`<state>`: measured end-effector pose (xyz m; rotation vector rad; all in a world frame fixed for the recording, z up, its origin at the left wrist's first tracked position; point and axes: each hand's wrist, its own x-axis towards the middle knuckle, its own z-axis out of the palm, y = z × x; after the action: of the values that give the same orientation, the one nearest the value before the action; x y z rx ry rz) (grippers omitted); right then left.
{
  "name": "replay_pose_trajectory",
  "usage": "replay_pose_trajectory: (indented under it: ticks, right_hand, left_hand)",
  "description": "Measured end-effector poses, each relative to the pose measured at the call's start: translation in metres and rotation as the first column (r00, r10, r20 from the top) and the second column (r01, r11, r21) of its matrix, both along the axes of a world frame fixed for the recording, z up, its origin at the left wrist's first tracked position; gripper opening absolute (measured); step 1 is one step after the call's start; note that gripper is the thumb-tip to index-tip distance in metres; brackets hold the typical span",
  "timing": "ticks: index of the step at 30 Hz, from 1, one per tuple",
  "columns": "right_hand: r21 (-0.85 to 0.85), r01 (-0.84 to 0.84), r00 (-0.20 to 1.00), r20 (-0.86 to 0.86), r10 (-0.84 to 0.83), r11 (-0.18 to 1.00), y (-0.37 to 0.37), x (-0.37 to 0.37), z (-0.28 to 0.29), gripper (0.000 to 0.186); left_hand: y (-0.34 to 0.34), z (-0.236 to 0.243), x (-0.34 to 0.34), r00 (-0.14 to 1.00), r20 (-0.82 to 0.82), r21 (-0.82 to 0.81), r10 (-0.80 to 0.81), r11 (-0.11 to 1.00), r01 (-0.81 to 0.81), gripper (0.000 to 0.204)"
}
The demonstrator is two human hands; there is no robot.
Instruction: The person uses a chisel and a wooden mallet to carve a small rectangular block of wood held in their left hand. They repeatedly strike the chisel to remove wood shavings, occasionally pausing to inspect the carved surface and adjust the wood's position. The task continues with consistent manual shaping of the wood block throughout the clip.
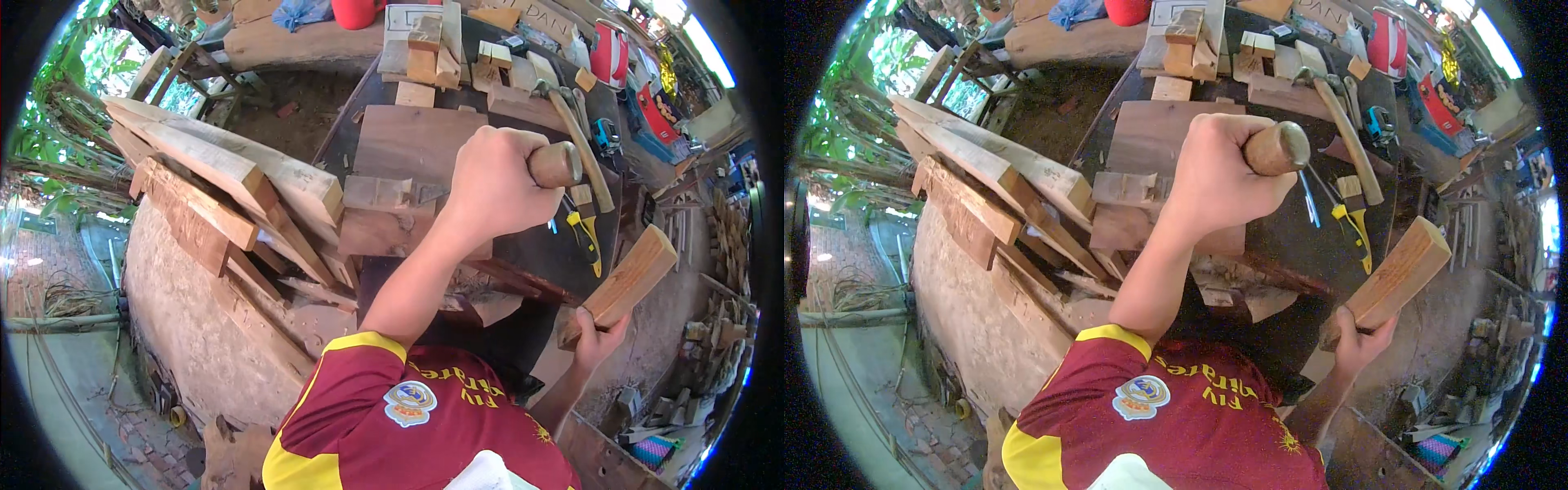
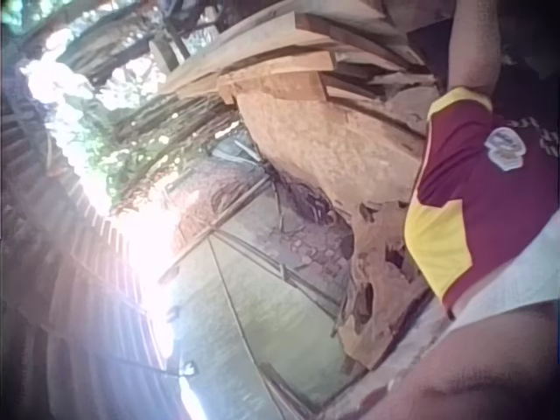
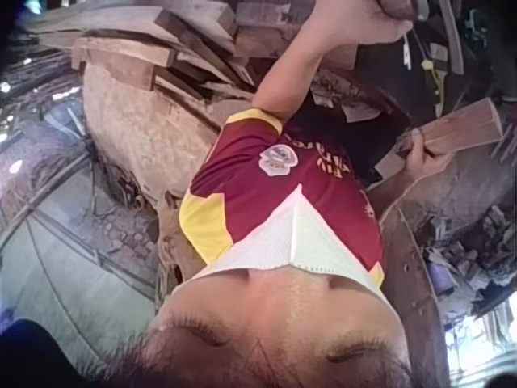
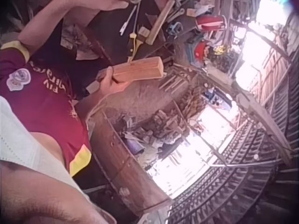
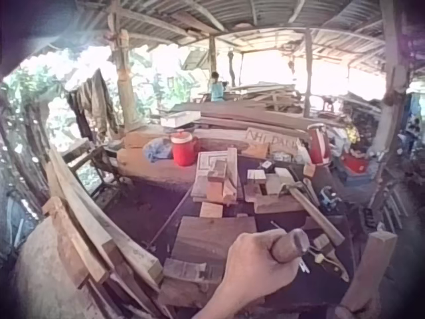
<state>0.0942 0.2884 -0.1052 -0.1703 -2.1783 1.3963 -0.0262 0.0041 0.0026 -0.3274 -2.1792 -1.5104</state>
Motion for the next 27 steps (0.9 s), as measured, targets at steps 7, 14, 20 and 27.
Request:
replay_pose_trajectory:
  ticks: [7, 14, 20, 27]
  right_hand:
    - [0.003, -0.017, 1.000, -0.006, 0.017, 1.000, -0.006, -0.005, 0.019, 0.071]
    - [0.239, -0.036, 0.999, -0.017, 0.042, 0.970, 0.000, -0.003, 0.016, 0.069]
    - [0.151, -0.013, 1.000, -0.011, 0.015, 0.989, -0.011, -0.005, 0.020, 0.069]
    - [0.101, -0.019, 0.999, 0.031, 0.016, 0.995, -0.010, -0.006, 0.016, 0.071]
  left_hand:
    - [0.000, -0.001, -0.007, 0.996, -0.045, -0.026, 0.071, 0.997, -0.073, 0.016]
    - [-0.006, -0.001, -0.008, 0.999, -0.012, -0.064, 0.042, 0.997, -0.043, 0.011]
    - [-0.005, -0.002, -0.013, 0.999, -0.010, -0.038, 0.036, 0.999, -0.036, 0.014]
    - [-0.004, 0.001, -0.015, 1.000, 0.003, -0.015, 0.020, 1.000, -0.020, 0.014]
